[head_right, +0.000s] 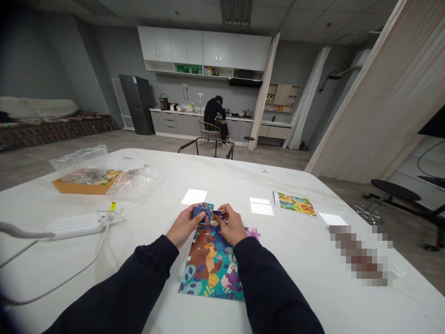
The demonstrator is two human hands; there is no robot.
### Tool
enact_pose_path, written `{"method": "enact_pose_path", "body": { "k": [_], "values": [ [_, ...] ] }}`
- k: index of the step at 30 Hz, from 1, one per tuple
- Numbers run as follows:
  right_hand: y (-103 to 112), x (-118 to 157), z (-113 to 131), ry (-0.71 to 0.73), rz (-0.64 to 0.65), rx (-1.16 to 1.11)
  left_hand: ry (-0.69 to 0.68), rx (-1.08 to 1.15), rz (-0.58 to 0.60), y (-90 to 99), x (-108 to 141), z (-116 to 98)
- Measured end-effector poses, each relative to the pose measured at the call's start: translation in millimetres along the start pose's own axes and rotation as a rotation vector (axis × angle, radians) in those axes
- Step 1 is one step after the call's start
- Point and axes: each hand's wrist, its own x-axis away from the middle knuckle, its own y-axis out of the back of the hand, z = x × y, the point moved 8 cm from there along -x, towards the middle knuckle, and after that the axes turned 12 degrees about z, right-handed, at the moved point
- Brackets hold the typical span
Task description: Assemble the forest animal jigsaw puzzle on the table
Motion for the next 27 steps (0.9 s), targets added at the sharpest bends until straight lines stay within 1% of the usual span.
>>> {"method": "enact_pose_path", "body": {
  "k": [3,6,8,10,13,15,18,20,23,27],
  "values": [
    [4.5,0.3,5.0,0.032,-0.043,-0.112,-0.003,-0.08,0.027,-2.0,0.3,0.1],
    [3.5,-2.2,13.4,0.053,0.009,-0.174,-0.03,-0.143,0.033,-2.3,0.4,-2.7],
    [2.5,-3.9,18.3,0.06,0.035,-0.18,-0.054,-0.162,0.003,1.1,0.1,-6.7],
    [-1.3,-4.6,22.7,0.079,0.066,-0.086,-0.07,-0.152,-0.056,8.4,-0.3,-11.2],
    [-17.1,-3.0,24.3,0.112,0.145,0.226,-0.1,-0.11,-0.175,24.6,-0.4,-18.5],
    [-27.8,-1.8,18.2,0.088,0.173,0.393,-0.111,-0.083,-0.242,34.3,-0.2,-20.6],
    [-36.8,-2.8,7.5,0.019,0.181,0.472,-0.096,-0.051,-0.269,40.0,-0.8,-17.0],
    [-37.4,-4.6,5.4,-0.009,0.167,0.456,-0.082,-0.043,-0.247,38.4,-1.7,-12.9],
    [-30.4,-6.0,9.7,-0.017,0.093,0.365,-0.066,-0.045,-0.208,34.3,-2.7,-7.8],
    [-21.8,-5.9,15.5,-0.005,0.027,0.104,-0.031,-0.046,-0.124,29.1,-4.7,-1.7]
  ]
}}
